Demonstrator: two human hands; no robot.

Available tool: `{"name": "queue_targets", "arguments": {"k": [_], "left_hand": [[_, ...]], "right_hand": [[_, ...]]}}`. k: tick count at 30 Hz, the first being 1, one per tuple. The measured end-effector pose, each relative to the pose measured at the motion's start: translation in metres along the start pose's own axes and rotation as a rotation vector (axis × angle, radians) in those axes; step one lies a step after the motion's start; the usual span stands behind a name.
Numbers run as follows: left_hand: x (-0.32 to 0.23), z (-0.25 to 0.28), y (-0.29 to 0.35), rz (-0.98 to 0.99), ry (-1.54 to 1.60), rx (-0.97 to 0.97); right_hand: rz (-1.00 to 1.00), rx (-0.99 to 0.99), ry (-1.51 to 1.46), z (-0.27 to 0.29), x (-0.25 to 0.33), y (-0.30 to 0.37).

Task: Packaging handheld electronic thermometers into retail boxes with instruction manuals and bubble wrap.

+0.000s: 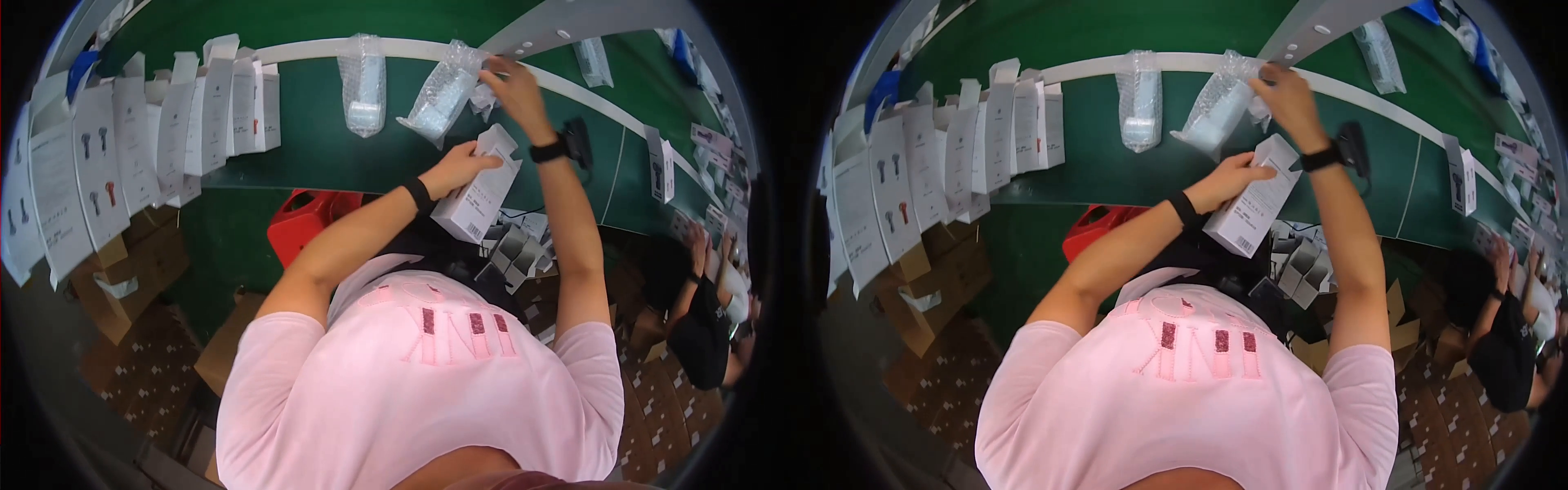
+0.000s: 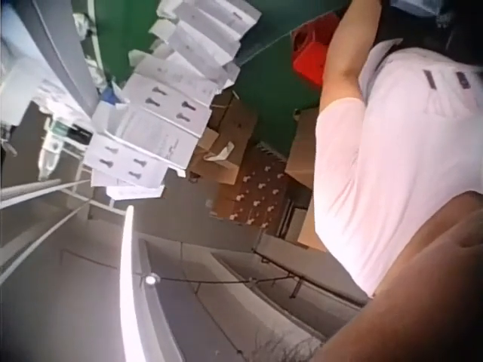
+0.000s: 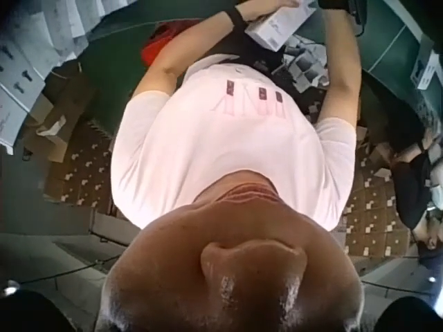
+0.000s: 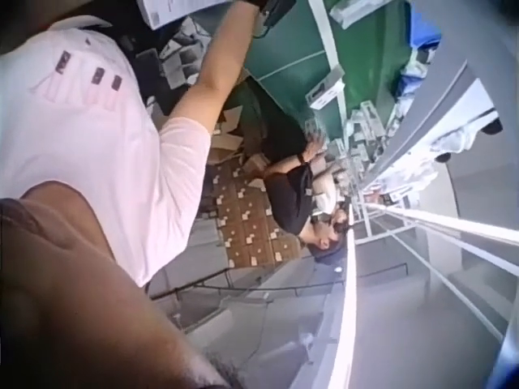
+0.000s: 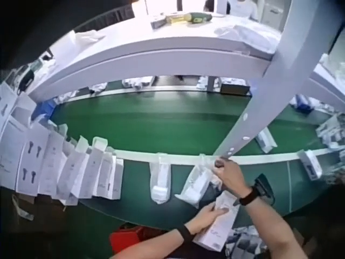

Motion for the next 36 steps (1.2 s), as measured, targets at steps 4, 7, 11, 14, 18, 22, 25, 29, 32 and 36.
{"name": "queue_targets", "arguments": {"k": [4, 7, 11, 14, 18, 22, 25, 29, 32, 36], "left_hand": [[0.000, 0.027, -0.008, -0.280, -0.646, -0.451], [-0.023, 0.019, 0.029, -0.585, -0.769, -0.586], [-0.076, 0.047, 0.087, -0.595, -1.010, -0.848], [-0.060, 0.096, 0.067, -0.404, -1.100, -0.955], [-0.044, 0.109, 0.045, -0.430, -0.954, -0.836], [-0.099, 0.114, 0.133, -0.657, -0.458, -0.634], [-0.116, 0.106, 0.179, -0.734, -0.351, -0.530], [-0.129, 0.091, 0.206, -0.799, -0.416, -0.389], [-0.132, 0.090, 0.216, -0.807, -0.415, -0.362], [-0.130, 0.095, 0.218, -0.791, -0.051, -0.255]], "right_hand": [[0.284, -0.002, 0.149, -0.057, 0.047, -0.014], [0.248, -0.032, 0.183, -0.073, 0.012, -0.024], [-0.035, 0.164, 0.245, -0.071, -0.006, -0.035], [0.065, 0.128, 0.225, -0.062, 0.057, -0.012], [0.214, 0.183, 0.303, -0.039, 0.127, 0.038], [0.725, 0.127, 0.358, 0.008, 0.243, 0.088], [0.782, 0.139, 0.291, 0.037, 0.291, 0.109], [0.992, 0.122, 0.389, 0.044, 0.333, 0.135], [1.069, 0.118, 0.438, 0.048, 0.353, 0.150], [0.994, 0.122, 0.252, 0.055, 0.362, 0.164]]}}
Point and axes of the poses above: each hand's wrist, its own y-axis away from the middle knuckle, its own z-axis out of the back of the hand, x = y × z, the point moved 9 cm from there along -y, towards the middle knuckle, and after that the axes turned 15 degrees about -y, right-handed, at the moved point
